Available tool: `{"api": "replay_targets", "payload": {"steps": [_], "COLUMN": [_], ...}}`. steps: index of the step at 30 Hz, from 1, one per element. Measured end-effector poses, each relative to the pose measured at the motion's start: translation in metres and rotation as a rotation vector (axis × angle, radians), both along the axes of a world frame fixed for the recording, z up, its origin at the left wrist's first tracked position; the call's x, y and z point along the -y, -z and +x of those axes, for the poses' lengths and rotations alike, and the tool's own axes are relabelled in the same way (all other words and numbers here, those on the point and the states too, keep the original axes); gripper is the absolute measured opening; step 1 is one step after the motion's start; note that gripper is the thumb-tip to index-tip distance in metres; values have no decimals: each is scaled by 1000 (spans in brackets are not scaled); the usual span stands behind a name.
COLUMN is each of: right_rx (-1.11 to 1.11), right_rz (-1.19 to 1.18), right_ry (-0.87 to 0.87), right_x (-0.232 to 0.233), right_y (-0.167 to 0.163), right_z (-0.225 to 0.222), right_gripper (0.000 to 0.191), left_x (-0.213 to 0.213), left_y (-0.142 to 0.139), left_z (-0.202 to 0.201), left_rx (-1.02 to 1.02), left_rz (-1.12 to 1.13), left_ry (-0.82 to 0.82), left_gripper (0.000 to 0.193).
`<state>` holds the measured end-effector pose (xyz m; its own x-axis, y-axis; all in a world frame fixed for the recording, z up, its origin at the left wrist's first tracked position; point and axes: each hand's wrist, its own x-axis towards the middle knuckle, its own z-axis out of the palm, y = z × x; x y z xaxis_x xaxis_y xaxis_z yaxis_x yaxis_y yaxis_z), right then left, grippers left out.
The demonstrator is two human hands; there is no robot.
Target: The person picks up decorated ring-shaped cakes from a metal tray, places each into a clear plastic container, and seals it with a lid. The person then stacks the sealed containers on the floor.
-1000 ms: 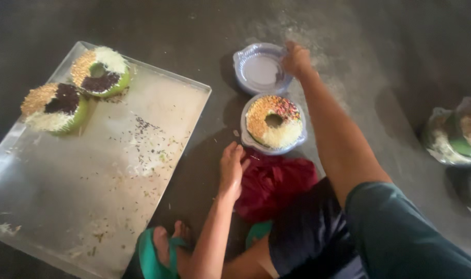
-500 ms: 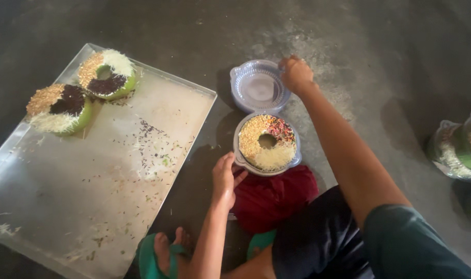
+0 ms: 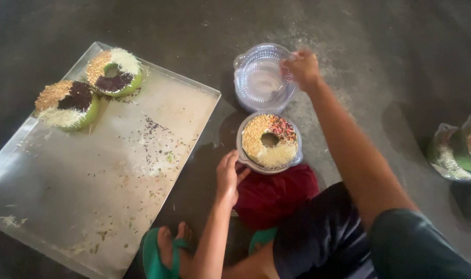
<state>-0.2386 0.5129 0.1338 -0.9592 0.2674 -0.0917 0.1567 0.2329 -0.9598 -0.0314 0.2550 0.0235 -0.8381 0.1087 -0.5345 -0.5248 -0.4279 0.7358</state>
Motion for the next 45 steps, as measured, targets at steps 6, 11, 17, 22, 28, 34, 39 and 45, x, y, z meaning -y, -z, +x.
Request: {"api": "replay_targets", "payload": {"steps": [6, 11, 17, 22, 28, 34, 39, 45], "right_rx": [310, 163, 113, 111, 117, 93, 79, 61], "right_rz": [-460, -370, -350, -425, -528, -622, -705, -745], "right_ry": [-227, -324, -264, -289, -305, -321, -389, -436], "right_x": [-3, 1, 5, 0, -7, -13, -15, -20], "right_y": [25, 38, 41, 43, 50, 49, 43, 35], "right_z": [60, 74, 76, 73, 67, 68, 72, 75], "right_gripper": [25, 38, 42, 40, 37, 32, 30, 31], "left_x": [4, 5, 8, 7, 8, 7, 8, 5], "left_y": [2, 1, -3, -4, -9, -14, -11, -6], "left_z": [-3, -4, -4, -2, -2, 0, 0, -2], "left_rx": [24, -14, 0, -20, -18, -41, -87, -116], "left_rz": [-21, -35, -31, -30, -49, -49, -34, -119], "left_ry": [29, 46, 55, 43, 54, 68, 88, 68], "left_gripper": [48, 49, 49, 51, 53, 56, 57, 50]}}
